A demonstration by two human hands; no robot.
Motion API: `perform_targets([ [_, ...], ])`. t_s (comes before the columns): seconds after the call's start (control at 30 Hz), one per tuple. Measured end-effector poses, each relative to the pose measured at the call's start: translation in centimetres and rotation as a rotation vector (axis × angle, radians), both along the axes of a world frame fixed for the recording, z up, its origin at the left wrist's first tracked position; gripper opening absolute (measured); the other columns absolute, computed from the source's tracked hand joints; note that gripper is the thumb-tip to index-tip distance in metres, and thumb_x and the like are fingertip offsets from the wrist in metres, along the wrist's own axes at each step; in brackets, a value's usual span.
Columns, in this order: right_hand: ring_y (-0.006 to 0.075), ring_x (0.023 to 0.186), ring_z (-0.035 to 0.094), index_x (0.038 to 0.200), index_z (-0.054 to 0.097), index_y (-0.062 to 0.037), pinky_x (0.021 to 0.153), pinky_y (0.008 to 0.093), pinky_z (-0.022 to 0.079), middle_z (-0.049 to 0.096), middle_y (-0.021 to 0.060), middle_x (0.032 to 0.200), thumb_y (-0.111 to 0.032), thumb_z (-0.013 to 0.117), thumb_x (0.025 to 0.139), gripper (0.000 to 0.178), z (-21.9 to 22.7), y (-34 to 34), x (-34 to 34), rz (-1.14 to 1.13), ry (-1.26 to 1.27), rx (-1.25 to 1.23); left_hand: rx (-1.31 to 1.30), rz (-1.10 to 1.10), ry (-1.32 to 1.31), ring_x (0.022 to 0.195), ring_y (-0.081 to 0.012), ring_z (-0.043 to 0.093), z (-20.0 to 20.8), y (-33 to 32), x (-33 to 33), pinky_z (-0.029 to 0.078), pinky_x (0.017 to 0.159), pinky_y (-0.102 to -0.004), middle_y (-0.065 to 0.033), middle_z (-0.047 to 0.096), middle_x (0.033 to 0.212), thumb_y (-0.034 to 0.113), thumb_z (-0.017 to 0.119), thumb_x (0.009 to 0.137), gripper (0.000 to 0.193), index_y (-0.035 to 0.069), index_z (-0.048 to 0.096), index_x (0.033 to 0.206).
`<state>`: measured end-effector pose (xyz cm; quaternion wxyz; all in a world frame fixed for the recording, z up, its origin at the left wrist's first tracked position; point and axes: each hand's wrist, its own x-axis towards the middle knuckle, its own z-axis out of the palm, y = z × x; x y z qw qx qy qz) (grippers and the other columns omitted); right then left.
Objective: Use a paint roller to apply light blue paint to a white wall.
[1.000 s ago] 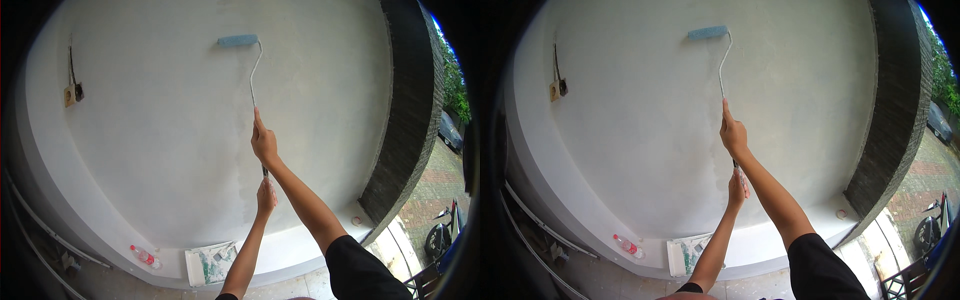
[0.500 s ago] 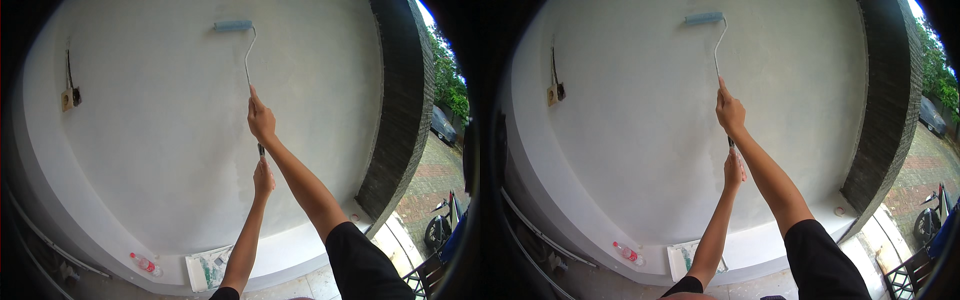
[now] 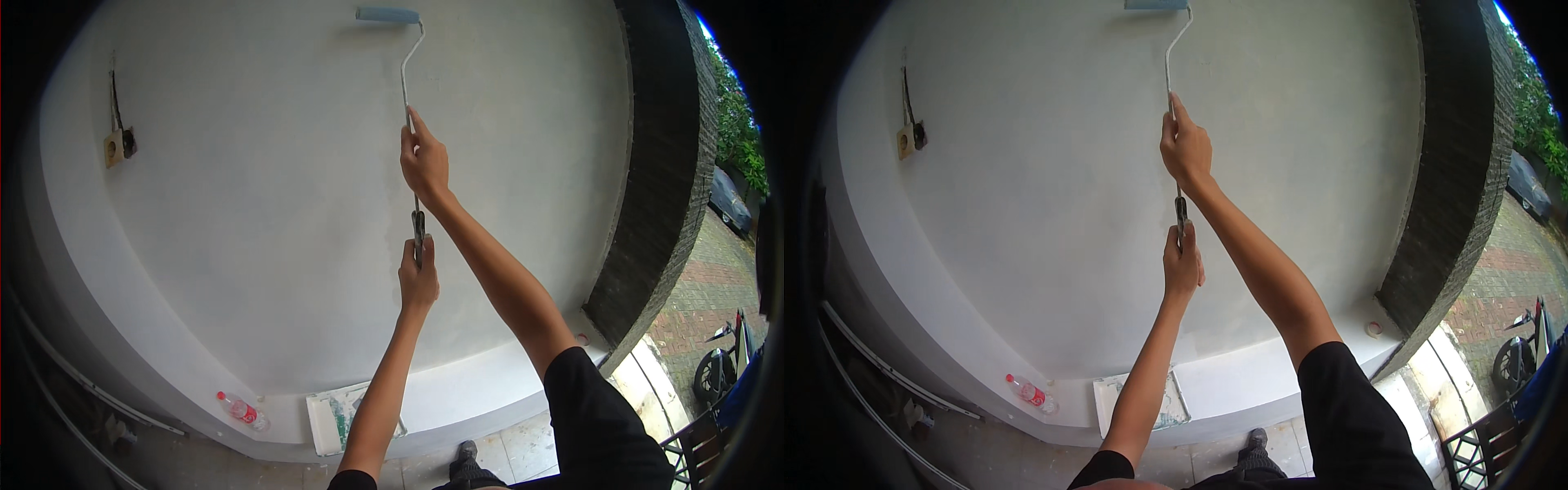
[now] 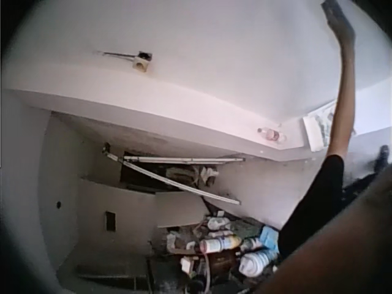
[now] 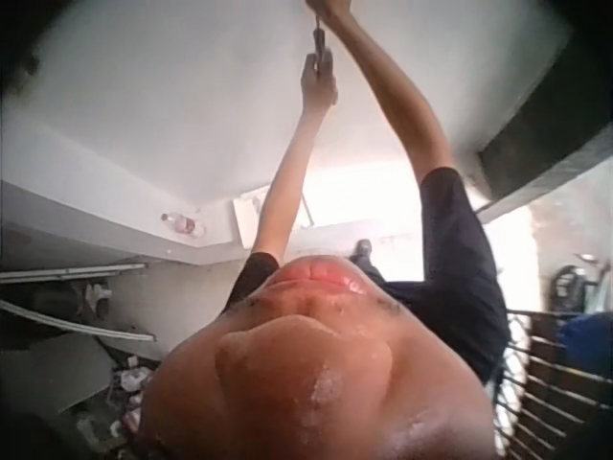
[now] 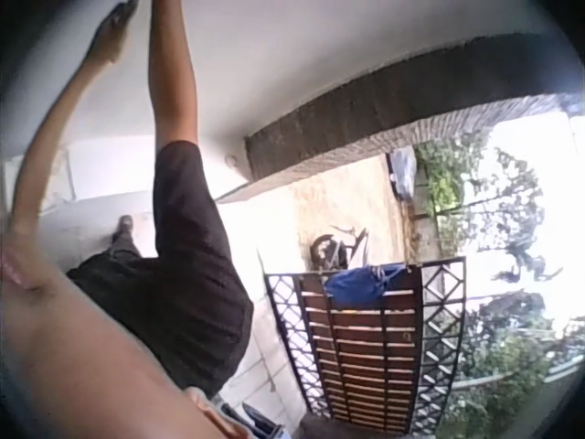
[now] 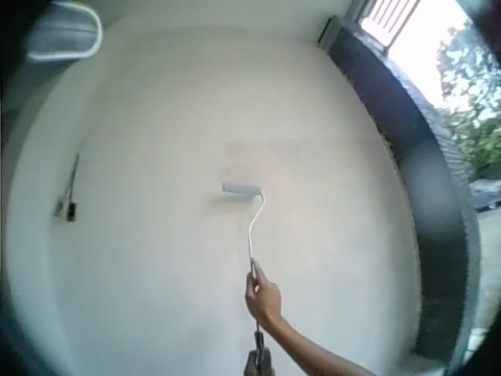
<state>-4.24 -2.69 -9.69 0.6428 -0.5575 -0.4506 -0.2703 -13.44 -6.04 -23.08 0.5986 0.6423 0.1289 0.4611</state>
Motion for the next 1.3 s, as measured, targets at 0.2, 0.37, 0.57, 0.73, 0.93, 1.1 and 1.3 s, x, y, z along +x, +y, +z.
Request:
perform_targets([
  [0.2,0.0324,0.065,0.058,0.121,0.049,-0.0111,0.059,0.0428,0.044,0.06,0.0136,0.068,-0.024,0.041,0.089,0.035,11.3,1.2,-0.3,-0.028,-0.145,0.065,0.119,0.023,-0.108,0.029,-0.0088,0.032,6.4,1.7,2.1,0.028,0.029,-0.0253,0.0014,0.032,0.045,0.043,0.039,0.092,0.04,0.007,0.038,0.076],
  [0.37,0.0353,0.079,0.058,0.123,0.046,-0.0107,0.066,0.0441,0.045,0.062,0.0155,0.086,-0.026,0.038,0.091,0.036,13.9,2.6,0.0,-0.159,-0.178,-0.094,0.098,-0.031,-0.08,0.029,-0.0113,0.034,7.7,3.3,2.7,0.029,0.029,-0.027,-0.0003,0.034,0.043,0.045,0.037,0.092,0.041,0.006,0.039,0.078],
  [0.57,0.0339,0.067,0.058,0.127,0.04,-0.0063,0.057,0.0437,0.044,0.061,0.0145,0.074,-0.016,0.038,0.089,0.04,14.9,3.4,2.0,-0.172,-0.166,0.066,0.158,0.01,-0.02,0.029,-0.0117,0.036,7.5,3.1,3.2,0.029,0.029,-0.0271,-0.0005,0.033,0.042,0.046,0.036,0.092,0.043,0.006,0.039,0.078],
  [0.73,0.0349,0.062,0.057,0.132,0.036,-0.0133,0.056,0.0444,0.044,0.06,0.0162,0.07,-0.02,0.035,0.092,0.04,10.3,4.5,2.6,-0.233,-0.153,-0.075,0.048,-0.041,-0.012,0.029,-0.0108,0.036,2.9,3.2,4.4,0.03,0.029,-0.0266,0.0005,0.034,0.044,0.045,0.036,0.092,0.04,0.007,0.04,0.078],
  [0.93,0.0333,0.053,0.054,0.133,0.034,-0.0157,0.05,0.0428,0.043,0.057,0.0151,0.061,-0.02,0.036,0.093,0.041,0.3,2.2,2.4,-0.272,-0.106,-0.243,-0.115,-0.058,0.016,0.031,-0.0086,0.036,-6.2,-1.4,4.0,0.031,0.031,-0.0258,0.0016,0.034,0.046,0.042,0.038,0.092,0.037,0.008,0.041,0.079],
  [1.1,0.0335,0.053,0.054,0.133,0.035,-0.0157,0.051,0.0433,0.043,0.057,0.016,0.062,-0.02,0.036,0.093,0.041,-1.9,-0.1,1.6,-0.259,-0.077,-0.342,-0.169,-0.063,0.062,0.031,-0.008,0.035,-7.2,-4.8,2.1,0.03,0.03,-0.0251,0.002,0.034,0.046,0.043,0.039,0.092,0.038,0.009,0.038,0.075],
  [1.3,0.0347,0.059,0.057,0.131,0.037,-0.0104,0.054,0.0455,0.045,0.06,0.0162,0.068,-0.019,0.035,0.092,0.04,5.4,1.9,1.5,-0.282,-0.148,-0.214,-0.073,-0.031,0.089,0.029,-0.0105,0.037,-0.2,-2.0,0.5,0.03,0.029,-0.0262,0.0001,0.035,0.044,0.047,0.038,0.091,0.042,0.008,0.037,0.074],
])
